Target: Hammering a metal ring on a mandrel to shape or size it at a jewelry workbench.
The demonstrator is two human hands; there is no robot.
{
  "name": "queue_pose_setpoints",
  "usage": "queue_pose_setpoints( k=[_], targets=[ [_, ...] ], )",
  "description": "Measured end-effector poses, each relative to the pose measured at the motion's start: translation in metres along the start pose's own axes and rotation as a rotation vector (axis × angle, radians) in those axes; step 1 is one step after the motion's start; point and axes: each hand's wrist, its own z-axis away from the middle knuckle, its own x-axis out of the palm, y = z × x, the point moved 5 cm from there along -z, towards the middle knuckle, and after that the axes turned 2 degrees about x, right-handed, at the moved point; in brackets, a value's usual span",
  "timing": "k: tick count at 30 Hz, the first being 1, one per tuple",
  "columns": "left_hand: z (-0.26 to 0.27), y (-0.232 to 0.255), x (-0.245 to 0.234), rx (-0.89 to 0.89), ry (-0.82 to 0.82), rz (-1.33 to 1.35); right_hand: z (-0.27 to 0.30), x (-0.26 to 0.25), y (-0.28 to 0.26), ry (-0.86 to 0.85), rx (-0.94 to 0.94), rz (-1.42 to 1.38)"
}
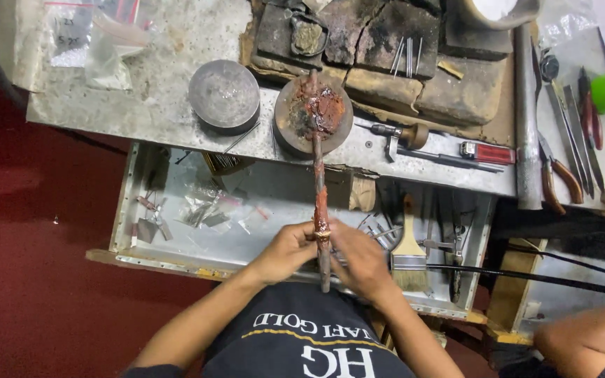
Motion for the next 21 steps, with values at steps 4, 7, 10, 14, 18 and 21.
queue_pose_setpoints(
  k=[4, 7, 10, 14, 18, 21],
  targets=[
    [0.011, 0.032, -0.009, 0.151, 0.154, -0.245, -0.024, -0.016, -0.005, 0.015, 0.040, 0.076],
    [0.033, 0.075, -0.037, 0.147, 0.434, -0.211, -0.027, -0.055, 0.006, 0.150, -0.021, 0.090],
    [0.061, 0.132, -0.045, 0.403, 0.388, -0.497, -0.039, -0.105, 0.021, 0.253, 0.034, 0.367],
    [0.074, 0.195, -0.034, 0.724, 0.471, -0.743, -0.075, -0.160, 0.037, 0.298, 0.063, 0.518],
    [0.062, 0.241, -0.029, 0.859, 0.337, -0.897, -0.100, -0.169, 0.055, 0.066, 0.139, 0.529],
    [0.043, 0.275, -0.023, 0.938, 0.260, -1.049, -0.101, -0.162, 0.064, 0.094, 0.140, 0.476]
  ],
)
